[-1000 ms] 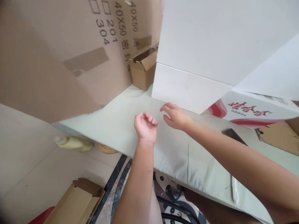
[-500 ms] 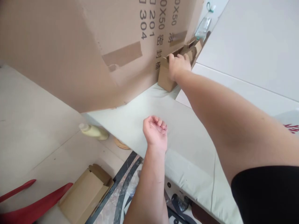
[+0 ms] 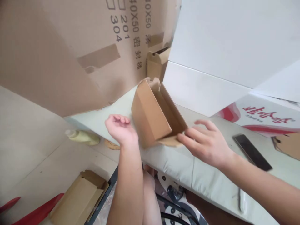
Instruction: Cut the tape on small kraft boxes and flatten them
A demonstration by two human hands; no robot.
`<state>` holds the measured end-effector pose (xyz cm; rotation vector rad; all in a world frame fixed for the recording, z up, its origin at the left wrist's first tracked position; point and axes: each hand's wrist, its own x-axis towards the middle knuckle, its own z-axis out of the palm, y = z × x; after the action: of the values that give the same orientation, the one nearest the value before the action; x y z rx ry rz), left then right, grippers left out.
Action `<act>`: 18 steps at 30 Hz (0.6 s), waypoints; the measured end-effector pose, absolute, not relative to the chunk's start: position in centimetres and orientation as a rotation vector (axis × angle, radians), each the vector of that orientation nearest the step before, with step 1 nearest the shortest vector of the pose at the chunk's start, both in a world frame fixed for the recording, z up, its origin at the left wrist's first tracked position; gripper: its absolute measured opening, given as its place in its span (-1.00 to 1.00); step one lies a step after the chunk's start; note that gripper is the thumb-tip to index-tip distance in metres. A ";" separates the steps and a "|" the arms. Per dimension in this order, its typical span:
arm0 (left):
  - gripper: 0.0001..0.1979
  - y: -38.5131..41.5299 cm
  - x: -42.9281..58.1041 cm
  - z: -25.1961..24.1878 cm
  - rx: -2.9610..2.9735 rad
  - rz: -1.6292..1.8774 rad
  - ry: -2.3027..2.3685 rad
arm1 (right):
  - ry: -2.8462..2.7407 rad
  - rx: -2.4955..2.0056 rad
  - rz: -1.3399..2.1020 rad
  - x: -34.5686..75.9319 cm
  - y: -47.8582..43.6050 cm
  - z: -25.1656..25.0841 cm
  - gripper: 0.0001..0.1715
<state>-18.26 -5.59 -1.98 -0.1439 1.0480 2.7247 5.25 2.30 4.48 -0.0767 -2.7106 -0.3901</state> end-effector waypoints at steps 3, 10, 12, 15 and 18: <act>-0.75 -3.9 -15.7 -1.9 -0.003 2.464 1.142 | -2.724 -0.139 -0.329 13.0 -0.4 4.5 -0.68; -0.62 -0.2 -7.6 -0.8 0.606 1.954 0.999 | -2.592 -0.452 -0.395 21.2 -5.7 3.9 -0.68; -0.57 0.6 -6.1 -0.1 0.729 1.883 0.912 | -2.627 -0.419 -0.305 20.9 -5.8 4.1 -0.72; -0.55 1.6 -4.6 1.0 0.873 1.832 0.872 | -2.606 -0.323 -0.111 19.5 -5.2 4.2 -0.71; -0.53 2.1 -3.7 2.0 0.848 1.872 0.925 | -2.566 -0.217 -0.012 18.3 -4.6 3.9 -0.74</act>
<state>-3.70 2.09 1.97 0.8476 0.9247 1.8724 18.34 -4.62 3.90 -0.2175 -2.5661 -0.0121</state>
